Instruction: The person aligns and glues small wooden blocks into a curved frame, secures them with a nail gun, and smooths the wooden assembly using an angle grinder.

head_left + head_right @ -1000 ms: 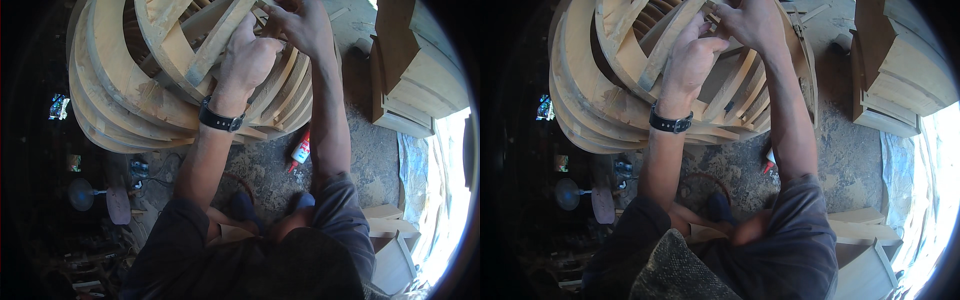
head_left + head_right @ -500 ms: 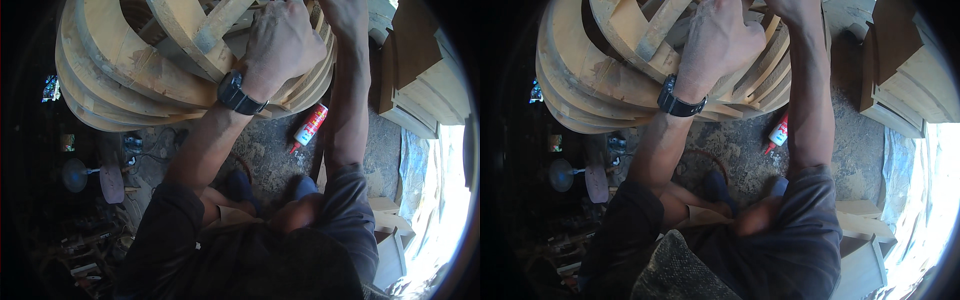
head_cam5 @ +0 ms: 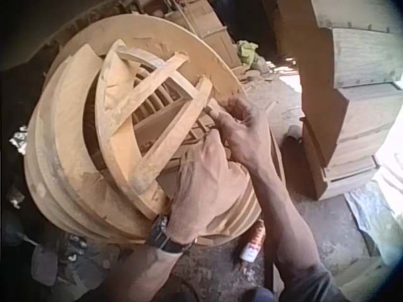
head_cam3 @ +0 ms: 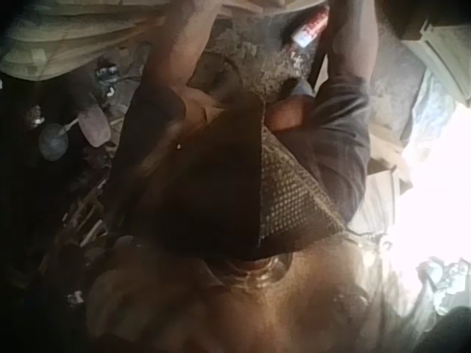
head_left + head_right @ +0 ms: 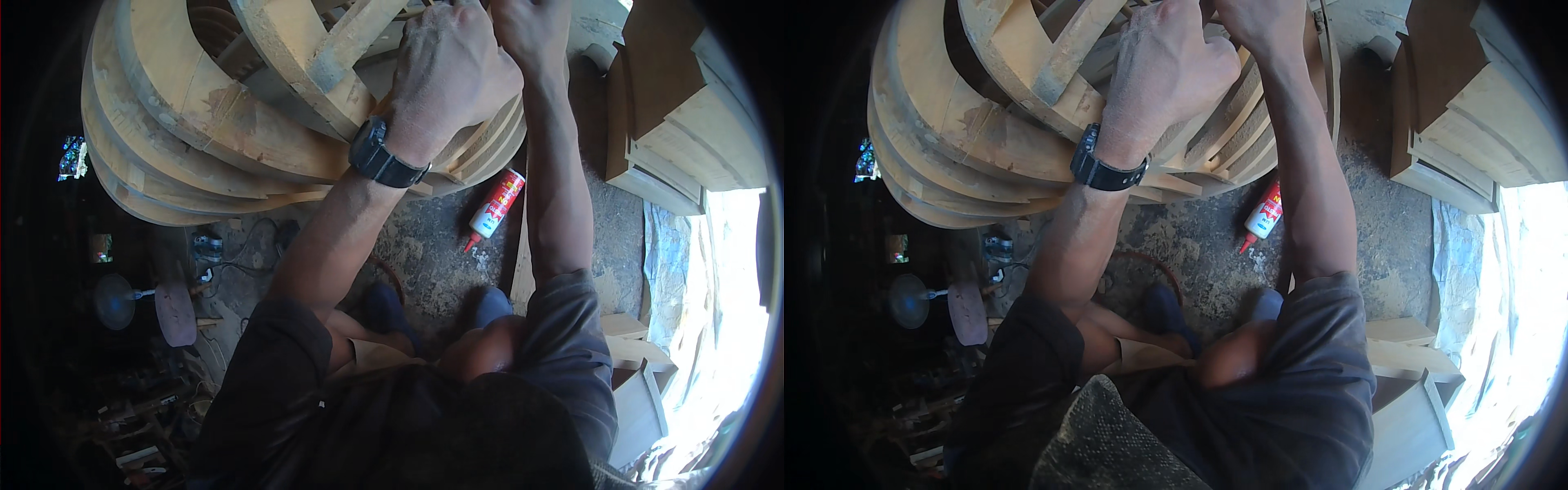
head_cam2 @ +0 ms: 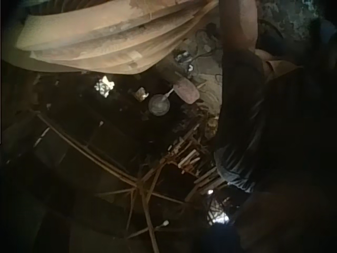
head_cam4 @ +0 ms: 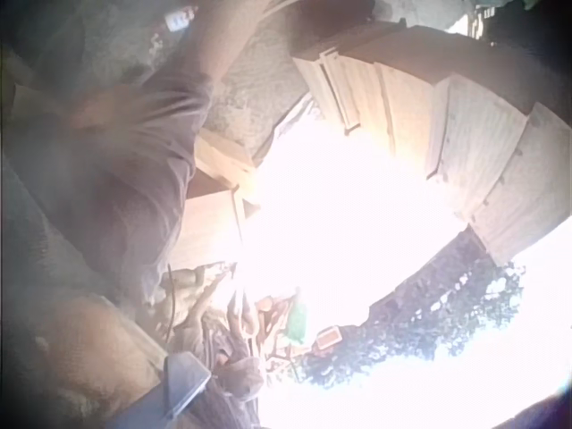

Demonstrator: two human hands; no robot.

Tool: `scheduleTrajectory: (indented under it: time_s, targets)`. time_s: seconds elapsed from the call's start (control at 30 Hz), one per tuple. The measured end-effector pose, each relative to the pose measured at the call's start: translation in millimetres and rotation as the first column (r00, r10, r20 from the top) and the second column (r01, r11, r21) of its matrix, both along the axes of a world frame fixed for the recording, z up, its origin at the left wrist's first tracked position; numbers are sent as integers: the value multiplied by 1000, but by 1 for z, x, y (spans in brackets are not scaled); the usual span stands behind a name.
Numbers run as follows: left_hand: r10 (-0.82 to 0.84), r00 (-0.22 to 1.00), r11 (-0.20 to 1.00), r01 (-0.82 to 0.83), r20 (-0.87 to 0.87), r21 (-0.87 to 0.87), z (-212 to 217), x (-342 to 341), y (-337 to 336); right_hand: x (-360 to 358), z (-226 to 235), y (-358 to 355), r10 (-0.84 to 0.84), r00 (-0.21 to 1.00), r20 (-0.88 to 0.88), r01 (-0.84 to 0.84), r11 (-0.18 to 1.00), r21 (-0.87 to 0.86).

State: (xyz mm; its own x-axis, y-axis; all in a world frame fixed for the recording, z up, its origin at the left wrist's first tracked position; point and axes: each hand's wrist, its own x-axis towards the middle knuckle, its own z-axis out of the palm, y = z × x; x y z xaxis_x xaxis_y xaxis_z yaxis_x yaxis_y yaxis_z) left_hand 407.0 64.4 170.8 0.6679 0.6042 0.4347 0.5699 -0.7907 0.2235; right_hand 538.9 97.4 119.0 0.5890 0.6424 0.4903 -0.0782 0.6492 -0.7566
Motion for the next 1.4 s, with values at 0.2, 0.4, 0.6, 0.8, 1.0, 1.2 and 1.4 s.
scheduleTrajectory:
  time_s: [0.2,0.4,0.6,0.8,1.0,1.2,1.4]
  targets:
    - [-95,990,994,99,107,-36,3,-4,4,33,16,-8,160,980,120,-152,986,-72]
    - [-79,963,926,167,258,-338,64,-2,-34,87,26,-2,458,785,418,-352,884,-309]
    - [-145,979,982,160,-144,101,120,12,8,100,45,5,454,560,693,-211,887,-410]
    - [-269,665,696,634,-697,337,131,33,60,119,60,36,670,242,702,-378,731,-568]
    - [-146,666,822,493,-731,286,120,46,63,123,49,43,752,188,632,-505,626,-595]
    - [-262,647,732,617,-716,289,114,48,78,123,36,46,631,213,746,-562,704,-434]
    - [-231,658,824,524,-717,215,119,51,73,120,32,48,697,280,660,-573,673,-468]
